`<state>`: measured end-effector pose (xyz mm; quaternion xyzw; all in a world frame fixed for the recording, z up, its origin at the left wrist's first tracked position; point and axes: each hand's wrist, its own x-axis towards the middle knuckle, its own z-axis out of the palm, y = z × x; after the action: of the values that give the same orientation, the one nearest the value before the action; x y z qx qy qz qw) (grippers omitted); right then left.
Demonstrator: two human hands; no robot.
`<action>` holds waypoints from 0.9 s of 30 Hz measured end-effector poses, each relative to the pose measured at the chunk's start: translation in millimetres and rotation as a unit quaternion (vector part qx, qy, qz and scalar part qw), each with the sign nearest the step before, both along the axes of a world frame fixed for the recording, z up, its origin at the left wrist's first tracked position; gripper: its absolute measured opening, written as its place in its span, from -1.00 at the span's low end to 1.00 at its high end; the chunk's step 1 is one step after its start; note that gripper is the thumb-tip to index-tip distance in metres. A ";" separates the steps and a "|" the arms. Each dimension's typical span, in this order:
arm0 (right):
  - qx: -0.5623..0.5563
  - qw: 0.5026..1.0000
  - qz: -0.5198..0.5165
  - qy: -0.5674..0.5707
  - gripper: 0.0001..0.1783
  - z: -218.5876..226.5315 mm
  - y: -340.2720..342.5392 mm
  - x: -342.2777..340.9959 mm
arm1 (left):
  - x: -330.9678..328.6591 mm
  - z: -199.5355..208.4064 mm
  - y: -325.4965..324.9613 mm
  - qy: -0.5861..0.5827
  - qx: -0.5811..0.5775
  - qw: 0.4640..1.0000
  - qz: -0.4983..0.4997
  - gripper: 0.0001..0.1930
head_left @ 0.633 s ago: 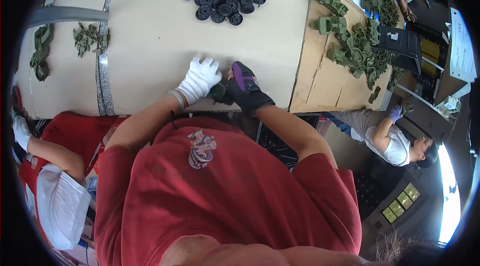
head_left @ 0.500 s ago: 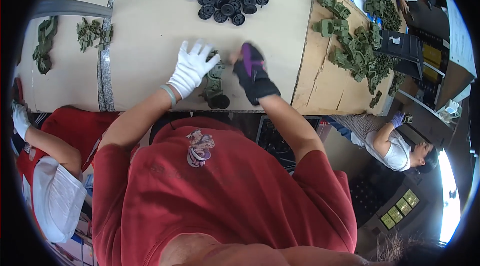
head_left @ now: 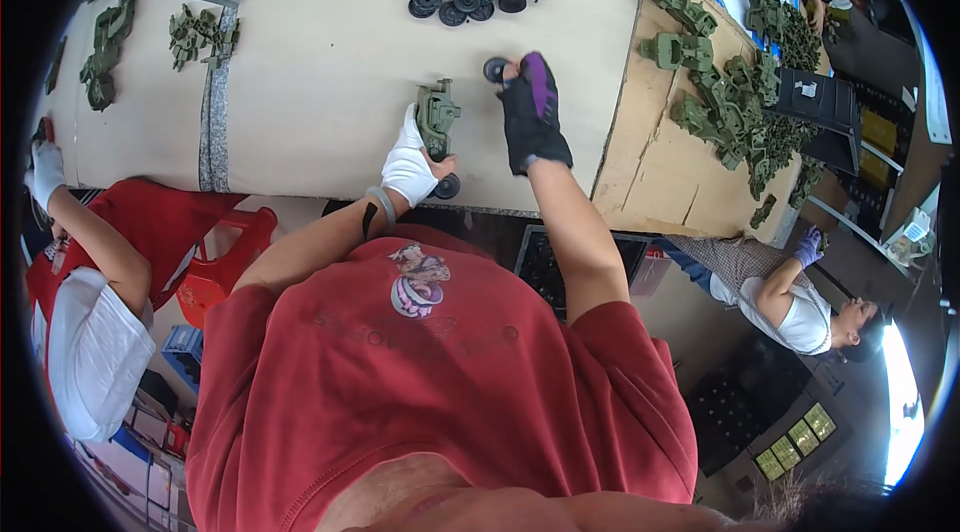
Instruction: The person assembles small black circular components onto green plastic toy vehicle components by hand at a factory workbench.
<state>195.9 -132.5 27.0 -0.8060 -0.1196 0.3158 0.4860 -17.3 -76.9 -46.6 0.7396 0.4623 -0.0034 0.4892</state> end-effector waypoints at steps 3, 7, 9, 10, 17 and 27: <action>0.097 0.988 0.018 0.119 -0.81 -8.3 -35.4 -22.5 | -0.1 -2.3 6.9 0.050 -0.040 0.992 -0.104 0.28; 0.089 0.984 0.064 0.141 -0.78 -5.2 -49.7 -45.8 | 1.9 -1.5 5.5 0.041 -0.013 0.993 -0.113 0.27; 0.088 0.982 0.072 0.151 -0.78 -4.6 -50.1 -48.4 | 2.0 -2.7 5.7 0.034 -0.017 0.992 -0.119 0.27; 0.097 0.981 0.070 0.153 -0.79 -9.1 -47.2 -50.3 | 1.3 -3.0 5.4 0.025 -0.014 0.993 -0.116 0.27; 0.057 0.988 0.112 0.087 -0.75 2.4 -33.6 -58.5 | -3.4 -30.9 1.8 -0.018 0.003 0.994 -0.104 0.26; 0.070 0.992 0.056 0.088 -0.75 10.1 -34.2 -53.0 | 3.4 7.3 13.4 0.070 -0.048 0.986 -0.145 0.26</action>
<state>142.9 -166.6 37.2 -0.7311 -0.1430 0.4031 0.5315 -13.9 -63.5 -39.3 0.7727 0.3824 -0.1484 0.4843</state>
